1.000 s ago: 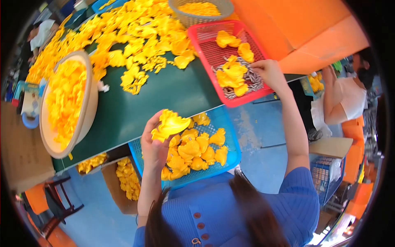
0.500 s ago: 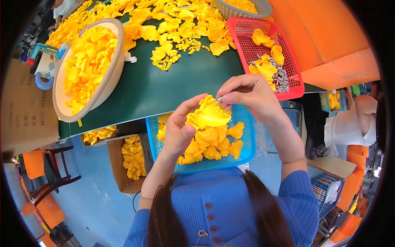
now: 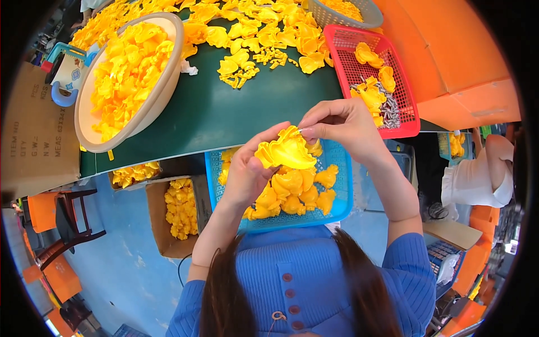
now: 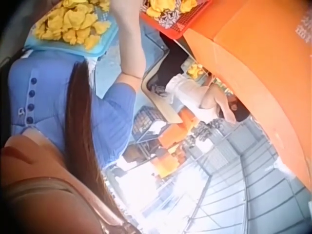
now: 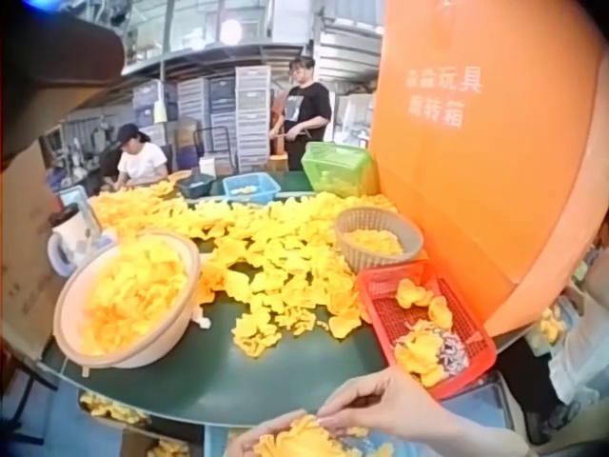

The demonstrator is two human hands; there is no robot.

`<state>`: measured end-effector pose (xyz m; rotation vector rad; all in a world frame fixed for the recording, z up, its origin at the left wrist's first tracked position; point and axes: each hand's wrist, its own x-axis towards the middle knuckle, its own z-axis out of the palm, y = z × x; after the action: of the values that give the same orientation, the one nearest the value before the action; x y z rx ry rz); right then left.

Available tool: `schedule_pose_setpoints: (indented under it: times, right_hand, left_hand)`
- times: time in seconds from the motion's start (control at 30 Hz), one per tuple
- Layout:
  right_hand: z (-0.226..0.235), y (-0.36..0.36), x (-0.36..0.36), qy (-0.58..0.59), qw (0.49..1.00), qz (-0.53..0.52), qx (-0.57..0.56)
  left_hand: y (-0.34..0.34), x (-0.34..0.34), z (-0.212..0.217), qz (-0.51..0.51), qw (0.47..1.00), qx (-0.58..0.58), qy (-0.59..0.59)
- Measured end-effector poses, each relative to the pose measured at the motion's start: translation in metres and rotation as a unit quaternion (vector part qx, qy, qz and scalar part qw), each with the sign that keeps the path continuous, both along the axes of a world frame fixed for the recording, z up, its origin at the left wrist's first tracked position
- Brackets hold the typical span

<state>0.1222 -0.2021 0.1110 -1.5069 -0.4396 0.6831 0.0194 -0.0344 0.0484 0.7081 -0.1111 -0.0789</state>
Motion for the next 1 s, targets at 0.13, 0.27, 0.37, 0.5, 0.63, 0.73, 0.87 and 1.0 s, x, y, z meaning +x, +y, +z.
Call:
schedule_pose_setpoints:
  times: [0.13,0.27,0.37,0.5,0.63,0.73,0.87,1.0]
  right_hand:
    - [-0.005,0.005,-0.011,-0.056,0.998,-0.035,0.007]
    - [-0.009,0.008,-0.019,-0.124,0.99,-0.055,0.034]
    - [-0.019,0.007,-0.014,-0.202,0.977,-0.031,0.052]
    - [-0.024,0.011,-0.024,-0.332,0.942,-0.048,0.007]
    - [-0.04,0.011,-0.019,-0.289,0.954,-0.06,0.049]
    - [-0.048,0.012,-0.023,-0.305,0.947,-0.073,0.066]
    - [-0.053,0.018,-0.029,-0.386,0.916,-0.097,0.048]
    - [-0.053,0.018,-0.027,-0.268,0.958,-0.082,0.067]
  left_hand:
    - [-0.005,-0.001,-0.005,0.08,0.994,0.069,0.022]
    - [-0.002,-0.002,-0.007,0.111,0.992,0.061,0.029]
    - [0.003,-0.001,-0.012,0.078,0.996,0.015,0.04]
    - [0.001,-0.003,-0.008,0.08,0.995,0.003,0.063]
    - [-0.001,-0.006,-0.009,0.099,0.993,0.04,0.058]
    - [0.004,-0.004,-0.013,0.068,0.995,-0.019,0.069]
    - [0.008,-0.007,-0.014,0.083,0.994,0.027,0.06]
    - [0.018,-0.003,-0.026,0.049,0.996,-0.014,0.079]
